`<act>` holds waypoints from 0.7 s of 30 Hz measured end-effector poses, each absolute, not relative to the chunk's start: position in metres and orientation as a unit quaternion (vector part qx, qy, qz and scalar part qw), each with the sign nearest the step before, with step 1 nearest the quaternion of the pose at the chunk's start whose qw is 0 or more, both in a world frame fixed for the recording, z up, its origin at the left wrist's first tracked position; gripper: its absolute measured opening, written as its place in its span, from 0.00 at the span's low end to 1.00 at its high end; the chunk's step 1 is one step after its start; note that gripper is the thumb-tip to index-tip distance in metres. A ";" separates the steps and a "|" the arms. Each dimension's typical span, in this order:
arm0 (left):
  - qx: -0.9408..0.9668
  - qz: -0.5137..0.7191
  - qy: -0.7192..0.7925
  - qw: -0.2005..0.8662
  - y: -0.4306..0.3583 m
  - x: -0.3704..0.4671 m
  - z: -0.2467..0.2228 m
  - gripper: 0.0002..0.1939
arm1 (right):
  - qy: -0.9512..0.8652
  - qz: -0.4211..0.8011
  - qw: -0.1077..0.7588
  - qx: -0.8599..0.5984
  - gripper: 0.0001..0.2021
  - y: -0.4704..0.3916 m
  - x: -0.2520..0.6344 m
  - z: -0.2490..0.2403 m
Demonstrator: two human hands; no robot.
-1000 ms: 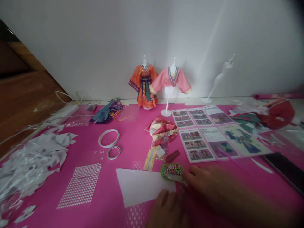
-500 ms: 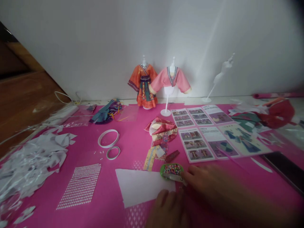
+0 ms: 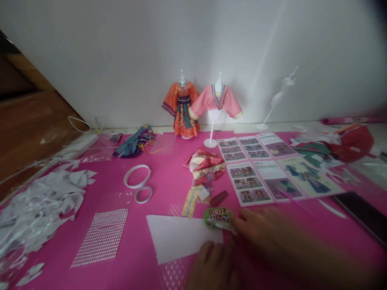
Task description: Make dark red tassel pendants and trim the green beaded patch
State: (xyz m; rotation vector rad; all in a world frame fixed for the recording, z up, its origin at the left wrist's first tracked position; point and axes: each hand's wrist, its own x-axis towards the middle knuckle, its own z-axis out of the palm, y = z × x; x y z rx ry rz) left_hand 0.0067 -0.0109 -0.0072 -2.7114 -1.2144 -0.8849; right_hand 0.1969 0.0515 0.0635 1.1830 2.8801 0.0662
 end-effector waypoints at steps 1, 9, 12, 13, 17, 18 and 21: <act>-0.875 -0.288 -0.389 0.022 -0.011 0.007 -0.009 0.14 | 0.923 0.024 0.010 0.384 0.12 0.051 0.197 0.064; -0.871 -0.298 -0.391 0.018 -0.011 0.010 -0.018 0.12 | 0.931 0.017 -0.021 0.363 0.12 0.054 0.199 0.061; -0.863 -0.313 -0.395 0.020 -0.011 0.010 -0.016 0.15 | 0.929 0.018 -0.023 0.368 0.10 0.055 0.197 0.062; -0.861 -0.315 -0.398 0.019 -0.011 0.010 -0.015 0.15 | 0.929 0.017 -0.022 0.369 0.10 0.054 0.197 0.063; -0.861 -0.312 -0.401 0.013 -0.010 0.009 -0.014 0.13 | 0.929 0.014 -0.016 0.371 0.11 0.053 0.196 0.063; -0.862 -0.310 -0.400 0.012 -0.010 0.008 -0.015 0.12 | 0.929 0.014 -0.015 0.371 0.11 0.053 0.196 0.063; -0.866 -0.305 -0.397 0.012 -0.010 0.008 -0.015 0.11 | 0.930 0.013 -0.003 0.367 0.10 0.055 0.196 0.063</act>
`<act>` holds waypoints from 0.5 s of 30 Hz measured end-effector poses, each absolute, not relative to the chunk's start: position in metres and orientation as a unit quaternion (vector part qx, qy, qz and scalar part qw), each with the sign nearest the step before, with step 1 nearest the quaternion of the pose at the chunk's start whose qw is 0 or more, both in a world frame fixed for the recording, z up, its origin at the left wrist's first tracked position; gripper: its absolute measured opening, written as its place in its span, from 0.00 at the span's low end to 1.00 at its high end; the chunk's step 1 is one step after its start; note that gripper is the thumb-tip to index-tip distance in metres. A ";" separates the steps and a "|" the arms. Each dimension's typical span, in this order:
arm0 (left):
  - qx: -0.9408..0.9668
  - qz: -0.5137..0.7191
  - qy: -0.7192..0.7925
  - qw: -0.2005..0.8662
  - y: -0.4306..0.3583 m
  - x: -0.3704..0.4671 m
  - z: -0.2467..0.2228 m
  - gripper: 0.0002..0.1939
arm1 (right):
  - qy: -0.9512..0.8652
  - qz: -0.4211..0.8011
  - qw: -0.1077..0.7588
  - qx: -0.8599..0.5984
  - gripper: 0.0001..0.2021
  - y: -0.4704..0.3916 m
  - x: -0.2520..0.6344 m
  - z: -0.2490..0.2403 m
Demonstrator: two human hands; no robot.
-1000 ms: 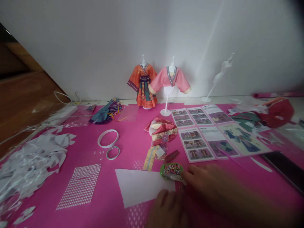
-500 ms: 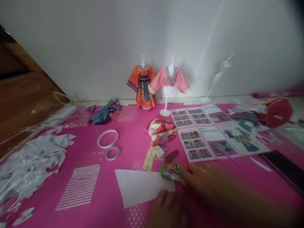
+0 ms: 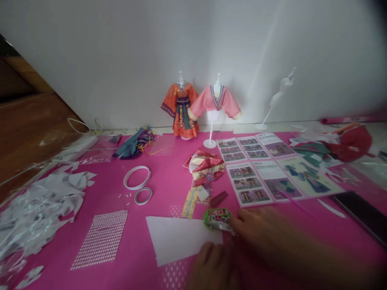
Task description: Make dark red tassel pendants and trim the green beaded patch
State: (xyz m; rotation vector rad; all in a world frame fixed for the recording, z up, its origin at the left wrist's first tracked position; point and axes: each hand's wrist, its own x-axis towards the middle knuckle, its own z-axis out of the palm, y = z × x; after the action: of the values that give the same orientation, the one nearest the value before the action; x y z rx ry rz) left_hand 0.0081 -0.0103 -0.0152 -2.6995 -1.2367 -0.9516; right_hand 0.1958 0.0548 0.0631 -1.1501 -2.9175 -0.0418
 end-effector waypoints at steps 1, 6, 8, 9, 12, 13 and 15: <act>-0.866 -0.306 -0.396 0.013 -0.010 0.008 -0.015 0.11 | -0.931 -0.010 -0.005 -0.364 0.11 0.055 0.195 0.064; -0.865 -0.308 -0.396 0.014 -0.009 0.008 -0.011 0.12 | -0.933 0.015 -0.030 -0.358 0.13 0.057 0.194 0.069; -0.865 -0.307 -0.398 0.010 -0.009 0.008 -0.009 0.12 | -0.933 0.015 -0.027 -0.358 0.13 0.056 0.194 0.069; -0.865 -0.306 -0.398 0.008 -0.009 0.008 -0.009 0.12 | -0.932 0.010 -0.027 -0.361 0.14 0.056 0.194 0.069; -0.865 -0.303 -0.400 0.003 -0.010 0.008 -0.008 0.11 | -0.927 -0.008 -0.031 -0.374 0.15 0.052 0.196 0.069; -0.864 -0.304 -0.401 0.002 -0.010 0.008 -0.009 0.11 | -0.926 -0.013 -0.031 -0.375 0.15 0.051 0.196 0.068; -0.860 -0.311 -0.403 0.004 -0.010 0.009 -0.010 0.12 | -0.926 -0.019 -0.024 -0.375 0.15 0.049 0.197 0.067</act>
State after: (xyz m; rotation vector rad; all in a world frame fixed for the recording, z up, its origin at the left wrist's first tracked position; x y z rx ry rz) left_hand 0.0088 -0.0101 -0.0102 -2.6964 -1.2640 -0.9754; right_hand 0.1974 0.0494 0.0674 -1.1984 -2.9562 -0.0621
